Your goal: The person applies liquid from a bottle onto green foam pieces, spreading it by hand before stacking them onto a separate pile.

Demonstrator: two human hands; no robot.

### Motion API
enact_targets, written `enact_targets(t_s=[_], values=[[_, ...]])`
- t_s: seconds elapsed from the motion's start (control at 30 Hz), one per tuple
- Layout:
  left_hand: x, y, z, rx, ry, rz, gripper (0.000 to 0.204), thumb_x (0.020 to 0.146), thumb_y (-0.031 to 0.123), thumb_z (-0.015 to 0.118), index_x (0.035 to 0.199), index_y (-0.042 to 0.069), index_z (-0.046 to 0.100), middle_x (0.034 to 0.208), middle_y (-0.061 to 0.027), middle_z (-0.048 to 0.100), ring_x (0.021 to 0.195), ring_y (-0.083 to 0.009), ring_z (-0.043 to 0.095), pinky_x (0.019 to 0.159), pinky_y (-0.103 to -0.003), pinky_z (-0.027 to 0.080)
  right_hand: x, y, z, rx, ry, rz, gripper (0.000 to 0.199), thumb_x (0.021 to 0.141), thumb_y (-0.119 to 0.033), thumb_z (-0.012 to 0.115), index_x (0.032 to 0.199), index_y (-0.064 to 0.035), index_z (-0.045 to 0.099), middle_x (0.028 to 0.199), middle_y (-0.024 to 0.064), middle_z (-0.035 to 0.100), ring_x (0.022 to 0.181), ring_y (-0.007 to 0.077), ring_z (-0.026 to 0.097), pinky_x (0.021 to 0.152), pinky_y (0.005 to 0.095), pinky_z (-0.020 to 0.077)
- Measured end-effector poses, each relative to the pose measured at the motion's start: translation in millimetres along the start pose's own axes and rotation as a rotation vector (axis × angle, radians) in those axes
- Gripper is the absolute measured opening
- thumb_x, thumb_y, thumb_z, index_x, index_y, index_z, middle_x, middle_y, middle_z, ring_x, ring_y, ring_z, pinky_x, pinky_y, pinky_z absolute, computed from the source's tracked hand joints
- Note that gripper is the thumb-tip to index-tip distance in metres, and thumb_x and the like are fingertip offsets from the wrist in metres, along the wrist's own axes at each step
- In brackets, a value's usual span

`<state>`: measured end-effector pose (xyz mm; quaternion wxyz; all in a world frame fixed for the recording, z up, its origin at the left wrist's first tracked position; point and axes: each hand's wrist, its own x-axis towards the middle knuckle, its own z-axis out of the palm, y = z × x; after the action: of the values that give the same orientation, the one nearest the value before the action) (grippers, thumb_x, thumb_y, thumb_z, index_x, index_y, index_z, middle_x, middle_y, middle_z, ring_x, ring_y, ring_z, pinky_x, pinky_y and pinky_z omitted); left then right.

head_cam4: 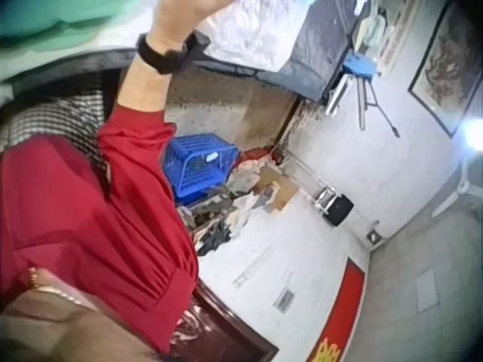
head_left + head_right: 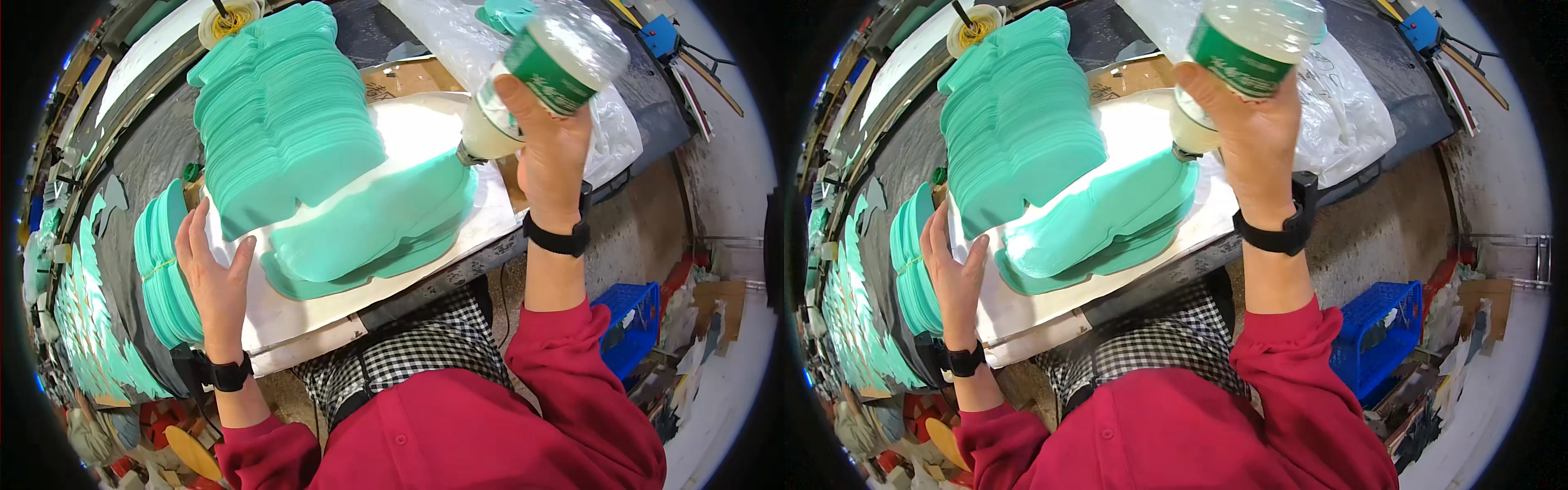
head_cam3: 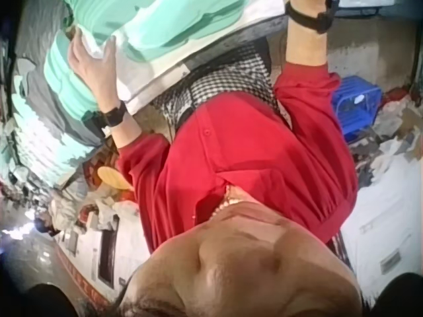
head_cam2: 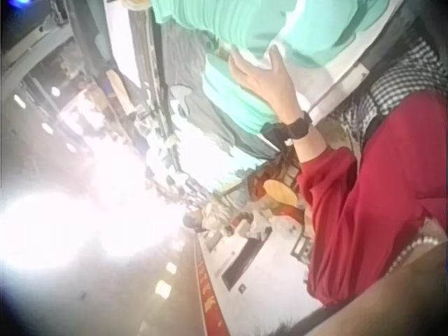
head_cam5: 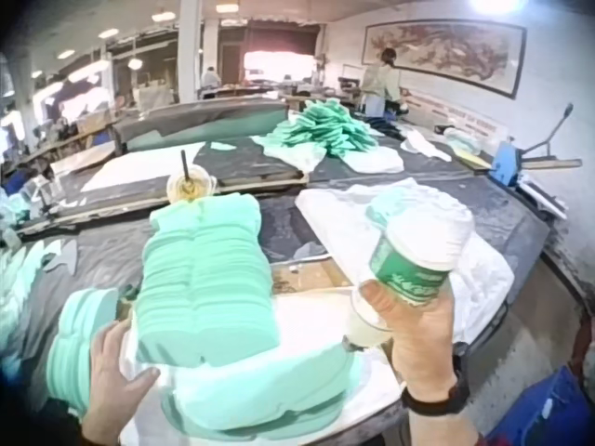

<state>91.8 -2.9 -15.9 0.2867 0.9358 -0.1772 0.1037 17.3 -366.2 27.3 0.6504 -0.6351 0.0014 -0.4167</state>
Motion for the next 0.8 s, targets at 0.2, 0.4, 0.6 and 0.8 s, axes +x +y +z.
enact_targets(t_s=[0.2, 0.4, 0.6, 0.8], values=[[-9.8, 0.5, -15.7, -0.003, 0.007, -0.026, 0.060, 0.085, 0.012, 0.072, 0.139, 0.007, 0.049, 0.138, -0.0149, 0.046, 0.128, -0.0322, 0.045, 0.109, -0.041, 0.036, -16.2, -3.9, 60.2, 0.033, -0.153, 0.162, 0.039, 0.081, -0.011, 0.083, 0.114, -0.0033, 0.064, 0.101, 0.0029, 0.069, 0.090, 0.0119, 0.065, 0.081, 0.0269, 0.0521], [-10.5, -18.6, -14.7, -0.023, 0.016, -0.004, 0.056, 0.082, 0.010, 0.069, 0.136, 0.007, 0.052, 0.137, -0.0192, 0.047, 0.126, -0.0367, 0.047, 0.107, -0.041, 0.039, -85.5, -29.1, 131.3, 0.242, -0.296, 0.439, 0.061, 0.078, -0.006, 0.084, 0.129, -0.0043, 0.051, 0.119, 0.0101, 0.065, 0.106, 0.0180, 0.065, 0.089, 0.0325, 0.0553], [-13.4, -57.2, -5.6, -0.080, -0.133, 0.084, 0.074, 0.080, 0.021, 0.072, 0.144, 0.005, 0.039, 0.144, -0.0232, 0.040, 0.133, -0.0381, 0.040, 0.110, -0.046, 0.032, -106.9, -28.6, 178.8, 0.238, -0.471, 0.179, 0.078, 0.073, -0.022, 0.090, 0.136, -0.0054, 0.046, 0.119, 0.0123, 0.065, 0.110, 0.0199, 0.064, 0.092, 0.0336, 0.0513], [0.9, -59.0, 11.5, -0.404, -0.196, 0.046, 0.103, 0.075, 0.040, 0.081, 0.151, 0.000, 0.025, 0.152, -0.0295, 0.030, 0.140, -0.0397, 0.032, 0.114, -0.052, 0.025, -93.0, -36.3, 149.8, 0.114, -0.393, 0.014, 0.080, 0.069, -0.020, 0.091, 0.134, -0.0054, 0.046, 0.119, 0.0128, 0.064, 0.109, 0.0265, 0.065, 0.091, 0.0346, 0.0522]])
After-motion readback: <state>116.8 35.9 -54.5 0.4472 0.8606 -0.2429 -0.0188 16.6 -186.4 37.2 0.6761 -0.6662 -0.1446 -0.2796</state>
